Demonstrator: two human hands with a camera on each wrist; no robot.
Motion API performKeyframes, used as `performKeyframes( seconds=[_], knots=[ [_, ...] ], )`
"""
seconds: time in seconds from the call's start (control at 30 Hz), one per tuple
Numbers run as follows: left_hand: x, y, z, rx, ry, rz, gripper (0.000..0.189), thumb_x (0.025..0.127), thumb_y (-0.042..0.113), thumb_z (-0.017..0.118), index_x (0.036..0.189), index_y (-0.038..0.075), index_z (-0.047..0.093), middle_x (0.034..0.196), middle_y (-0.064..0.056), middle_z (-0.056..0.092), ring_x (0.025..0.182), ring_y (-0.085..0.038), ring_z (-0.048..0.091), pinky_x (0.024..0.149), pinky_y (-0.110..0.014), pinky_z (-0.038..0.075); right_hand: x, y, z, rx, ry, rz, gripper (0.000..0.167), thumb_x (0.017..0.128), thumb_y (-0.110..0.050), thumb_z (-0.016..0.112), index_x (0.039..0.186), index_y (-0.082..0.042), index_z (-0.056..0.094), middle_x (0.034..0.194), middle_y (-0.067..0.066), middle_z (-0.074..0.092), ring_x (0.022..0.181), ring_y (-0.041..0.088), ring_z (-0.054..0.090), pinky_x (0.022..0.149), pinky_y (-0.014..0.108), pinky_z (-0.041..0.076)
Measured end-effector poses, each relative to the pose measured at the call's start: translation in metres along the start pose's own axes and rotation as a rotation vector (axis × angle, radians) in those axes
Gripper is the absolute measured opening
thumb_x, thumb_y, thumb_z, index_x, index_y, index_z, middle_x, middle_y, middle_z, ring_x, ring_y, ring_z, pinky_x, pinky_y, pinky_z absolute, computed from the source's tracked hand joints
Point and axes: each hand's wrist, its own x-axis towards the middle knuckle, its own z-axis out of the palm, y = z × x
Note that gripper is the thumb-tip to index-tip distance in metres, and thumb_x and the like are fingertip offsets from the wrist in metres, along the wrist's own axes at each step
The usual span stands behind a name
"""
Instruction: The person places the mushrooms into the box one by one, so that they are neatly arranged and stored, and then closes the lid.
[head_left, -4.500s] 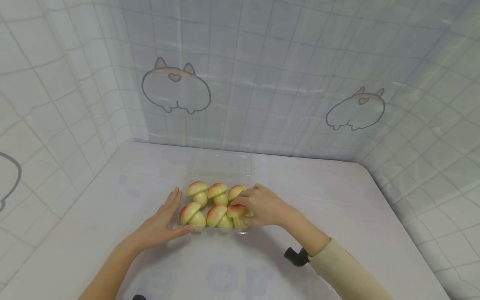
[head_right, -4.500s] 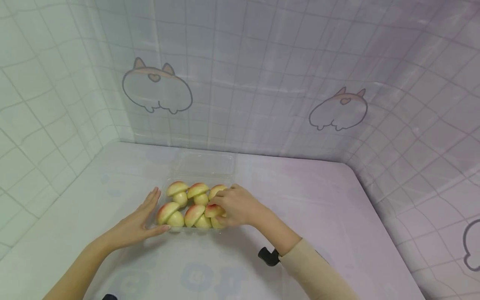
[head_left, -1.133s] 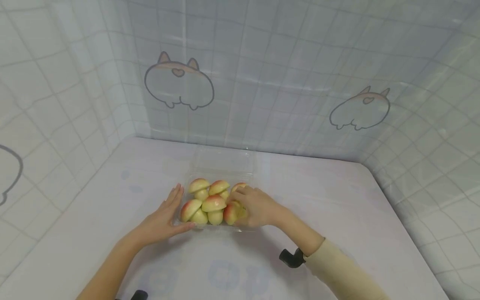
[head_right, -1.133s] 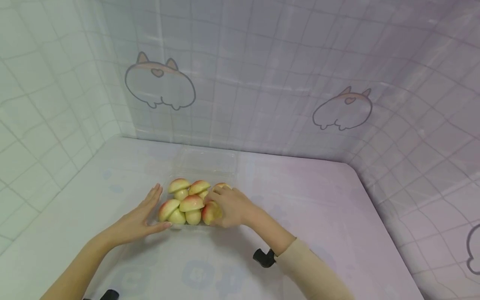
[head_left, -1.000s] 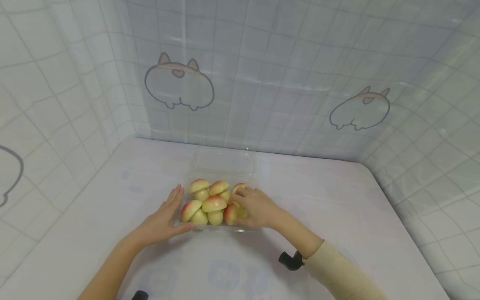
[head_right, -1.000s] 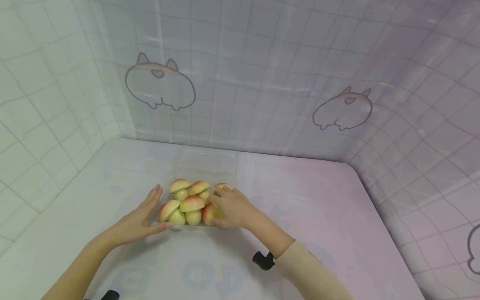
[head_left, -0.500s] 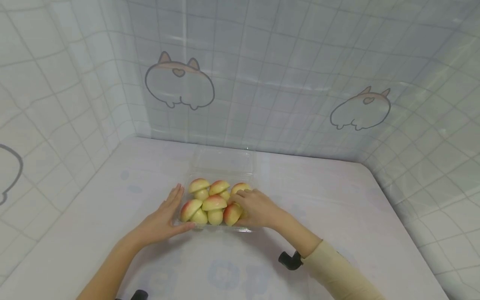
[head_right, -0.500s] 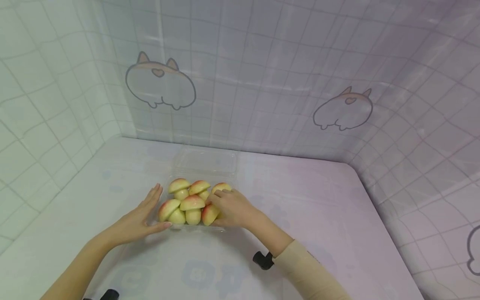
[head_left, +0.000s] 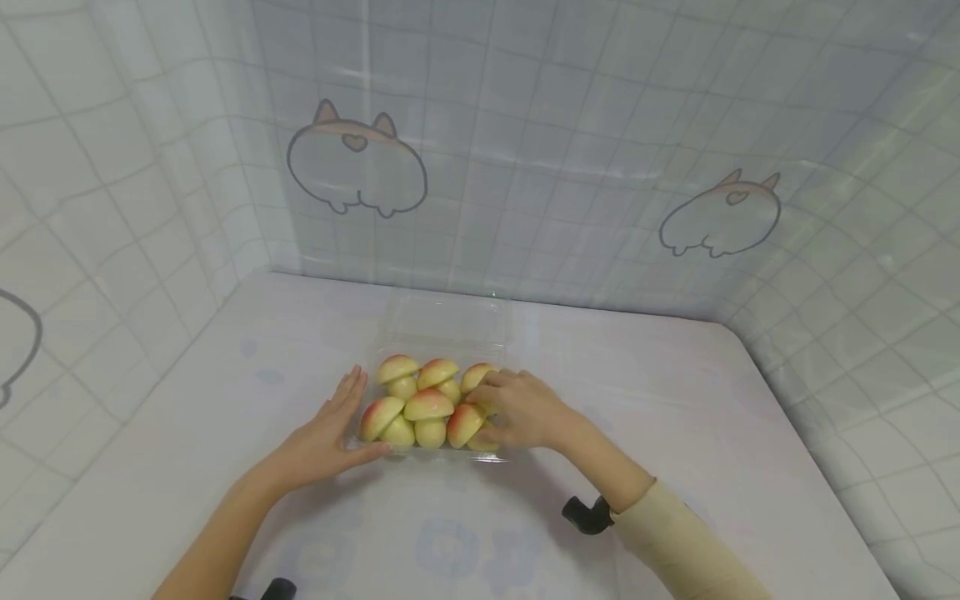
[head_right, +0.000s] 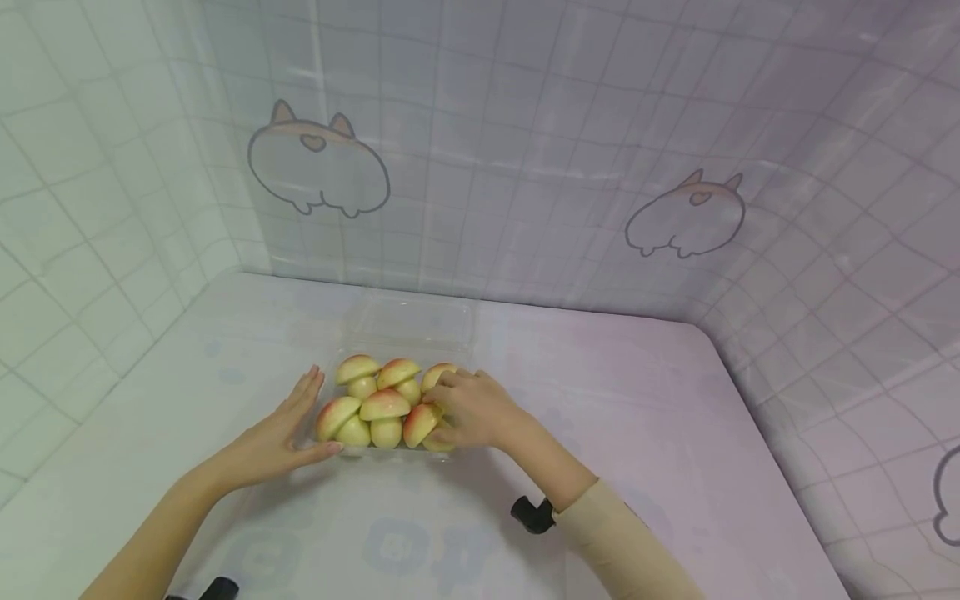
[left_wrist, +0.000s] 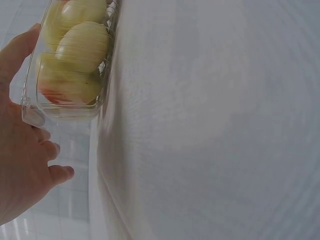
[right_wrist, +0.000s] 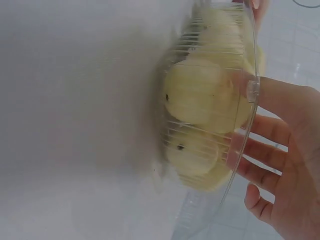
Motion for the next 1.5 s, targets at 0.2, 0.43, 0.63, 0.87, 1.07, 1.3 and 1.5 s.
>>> performKeyframes(
  seconds=[0.2,0.43,0.63,0.87,1.07,1.3,1.5],
  knots=[
    [0.000,0.001,0.000,-0.008,-0.004,-0.005,0.109,0.085,0.056,0.065,0.153,0.000,0.000,0.159,-0.019,-0.005,0.144,-0.041,0.000,0.110,-0.064,0.014,0.002,0.003,-0.006,0.139,0.020,0.032,0.045,0.082,-0.027,0.072,0.124,-0.015,0.063,0.129,0.000,0.059,0.118,0.019,0.054,0.090,0.041,0.048],
    [0.000,0.000,0.000,-0.009,-0.002,-0.005,0.110,0.085,0.056,0.065,0.153,0.000,0.000,0.159,-0.019,-0.005,0.144,-0.041,0.000,0.109,-0.065,0.016,0.018,-0.015,-0.006,0.194,0.036,-0.014,0.052,0.091,-0.036,0.066,0.136,-0.016,0.051,0.129,0.003,0.057,0.110,0.019,0.058,0.095,0.038,0.046],
    [0.000,0.001,0.000,-0.012,-0.005,-0.012,0.109,0.086,0.057,0.064,0.153,0.003,-0.002,0.159,-0.019,-0.006,0.144,-0.043,0.001,0.106,-0.068,0.019,0.036,-0.032,0.002,-0.054,0.006,-0.108,0.061,0.085,-0.047,0.069,0.137,-0.021,0.050,0.128,-0.002,0.053,0.109,0.014,0.057,0.098,0.040,0.042],
    [0.000,0.001,0.000,-0.013,-0.001,-0.006,0.108,0.086,0.057,0.064,0.154,0.003,-0.001,0.159,-0.019,-0.005,0.144,-0.043,0.002,0.105,-0.068,0.021,0.043,-0.035,0.006,-0.092,-0.018,-0.130,0.050,0.090,-0.031,0.069,0.135,-0.018,0.052,0.125,0.000,0.056,0.101,0.014,0.060,0.083,0.032,0.048],
    [0.000,0.001,-0.001,-0.009,0.002,-0.008,0.109,0.085,0.057,0.064,0.153,0.001,0.000,0.160,-0.019,-0.004,0.144,-0.043,0.002,0.106,-0.068,0.021,0.043,-0.032,0.004,-0.089,0.020,-0.206,0.053,0.085,-0.001,0.069,0.132,-0.020,0.053,0.127,-0.003,0.055,0.102,0.013,0.062,0.079,0.029,0.052],
    [0.000,0.001,-0.002,-0.010,-0.001,-0.001,0.109,0.086,0.057,0.064,0.153,0.000,0.000,0.159,-0.021,-0.004,0.143,-0.043,0.002,0.107,-0.067,0.020,0.044,-0.030,0.005,-0.069,0.001,-0.149,0.060,0.082,-0.001,0.073,0.134,-0.024,0.054,0.131,-0.006,0.059,0.120,0.015,0.055,0.089,0.038,0.050],
    [0.001,0.000,-0.002,-0.019,-0.002,-0.001,0.109,0.085,0.057,0.064,0.153,-0.001,0.001,0.159,-0.020,-0.005,0.144,-0.043,0.001,0.108,-0.066,0.018,0.044,-0.025,0.006,-0.053,0.065,-0.153,0.047,0.089,-0.006,0.066,0.132,-0.021,0.056,0.134,-0.005,0.056,0.120,0.014,0.053,0.088,0.036,0.050]
  ],
)
